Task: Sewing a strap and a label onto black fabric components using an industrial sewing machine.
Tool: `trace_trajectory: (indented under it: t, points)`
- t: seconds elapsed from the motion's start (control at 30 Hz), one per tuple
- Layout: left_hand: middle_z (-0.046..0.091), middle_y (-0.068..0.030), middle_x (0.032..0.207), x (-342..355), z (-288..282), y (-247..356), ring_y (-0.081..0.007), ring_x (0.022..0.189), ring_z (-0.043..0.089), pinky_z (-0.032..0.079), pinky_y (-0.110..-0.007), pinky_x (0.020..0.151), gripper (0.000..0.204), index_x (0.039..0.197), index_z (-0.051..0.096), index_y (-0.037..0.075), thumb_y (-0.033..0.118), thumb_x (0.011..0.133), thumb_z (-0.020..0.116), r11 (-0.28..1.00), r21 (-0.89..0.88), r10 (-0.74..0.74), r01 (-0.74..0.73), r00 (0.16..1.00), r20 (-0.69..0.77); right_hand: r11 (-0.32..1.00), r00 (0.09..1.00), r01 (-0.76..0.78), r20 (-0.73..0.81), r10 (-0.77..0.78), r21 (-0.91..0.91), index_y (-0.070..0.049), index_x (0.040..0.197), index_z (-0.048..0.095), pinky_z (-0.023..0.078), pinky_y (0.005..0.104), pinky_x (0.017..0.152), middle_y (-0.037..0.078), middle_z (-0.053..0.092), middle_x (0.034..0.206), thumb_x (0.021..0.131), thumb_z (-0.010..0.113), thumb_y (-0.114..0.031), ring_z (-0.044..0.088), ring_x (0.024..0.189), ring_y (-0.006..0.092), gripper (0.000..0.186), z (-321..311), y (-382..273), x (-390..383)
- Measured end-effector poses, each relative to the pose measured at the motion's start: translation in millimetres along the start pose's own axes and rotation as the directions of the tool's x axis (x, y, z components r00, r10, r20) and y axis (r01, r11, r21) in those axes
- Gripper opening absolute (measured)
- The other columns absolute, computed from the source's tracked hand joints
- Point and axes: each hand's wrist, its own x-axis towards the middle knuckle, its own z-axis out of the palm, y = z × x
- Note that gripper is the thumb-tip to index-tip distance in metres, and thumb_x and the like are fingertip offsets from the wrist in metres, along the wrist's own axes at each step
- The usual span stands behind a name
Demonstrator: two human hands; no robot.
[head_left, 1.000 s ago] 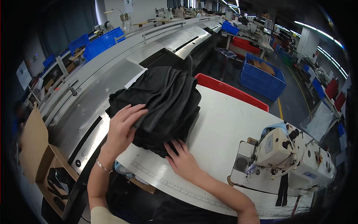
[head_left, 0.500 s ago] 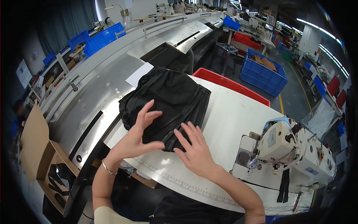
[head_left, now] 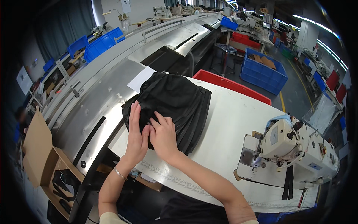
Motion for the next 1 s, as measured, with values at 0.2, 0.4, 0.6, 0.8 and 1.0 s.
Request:
trace_trajectory:
  t: [0.2, 0.4, 0.6, 0.8, 1.0]
  points:
    - [0.031, -0.01, 0.147, -1, -7, -15, -0.0257, 0.135, 0.031, 0.026, -0.046, 0.109, 0.065, 0.138, 0.04, 0.012, -0.005, 0.076, 0.05, 0.879, 0.449, -0.061, -0.159, 0.897, 0.438, 0.222, 0.843, -0.047, -0.081, 0.532, 0.974, 0.0, 0.105, 0.058, 0.046, 0.0304, 0.091, 0.007, 0.062, 0.105, 0.097, 0.05, -0.022, 0.059, 0.101, 0.0158, 0.025, -140, 32, 69]
    - [0.056, -0.0076, 0.125, 52, 10, -28, -0.0264, 0.09, 0.059, 0.047, -0.042, 0.075, 0.025, 0.093, 0.059, 0.006, 0.03, 0.087, 0.058, 0.839, 0.524, -0.091, -0.146, 0.912, 0.4, 0.768, 0.852, 0.171, -0.483, 0.199, 0.617, 0.002, 0.108, 0.059, 0.047, 0.0254, 0.085, 0.007, 0.064, 0.101, 0.096, 0.051, -0.023, 0.061, 0.092, 0.0129, 0.028, -283, 3, 86]
    - [0.062, -0.0108, 0.083, 49, 4, 6, -0.0282, 0.078, 0.059, 0.046, -0.04, 0.068, 0.01, 0.084, 0.063, 0.002, 0.012, 0.084, 0.061, 0.923, 0.362, 0.094, -0.134, 0.987, 0.127, 0.96, 0.962, 0.264, 0.098, -0.254, -0.097, 0.007, 0.1, 0.06, 0.053, 0.0319, 0.077, 0.018, 0.064, 0.098, 0.083, 0.06, -0.004, 0.065, 0.087, 0.0246, 0.02, -216, -2, -60]
    - [0.054, -0.0122, 0.077, -22, 71, 143, -0.0274, 0.073, 0.06, 0.05, -0.035, 0.06, 0.015, 0.082, 0.061, -0.002, 0.013, 0.083, 0.064, 0.914, -0.331, 0.38, -0.233, 0.776, 0.503, 0.818, 0.84, 0.444, 0.488, -0.237, -0.366, 0.008, 0.102, 0.056, 0.045, 0.0428, 0.096, 0.024, 0.06, 0.109, 0.078, 0.052, -0.014, 0.059, 0.106, 0.0343, 0.032, -154, -16, -216]
    - [0.052, -0.0156, 0.084, -69, 123, 168, -0.0264, 0.076, 0.06, 0.054, -0.031, 0.059, 0.023, 0.083, 0.055, -0.008, 0.012, 0.076, 0.065, 0.841, 0.058, 0.314, -0.538, 0.572, 0.758, 0.921, 0.696, 0.348, 0.706, -0.131, -0.173, 0.01, 0.114, 0.053, 0.042, 0.041, 0.098, 0.028, 0.055, 0.116, 0.081, 0.049, -0.015, 0.055, 0.111, 0.0349, 0.041, -122, -35, -209]
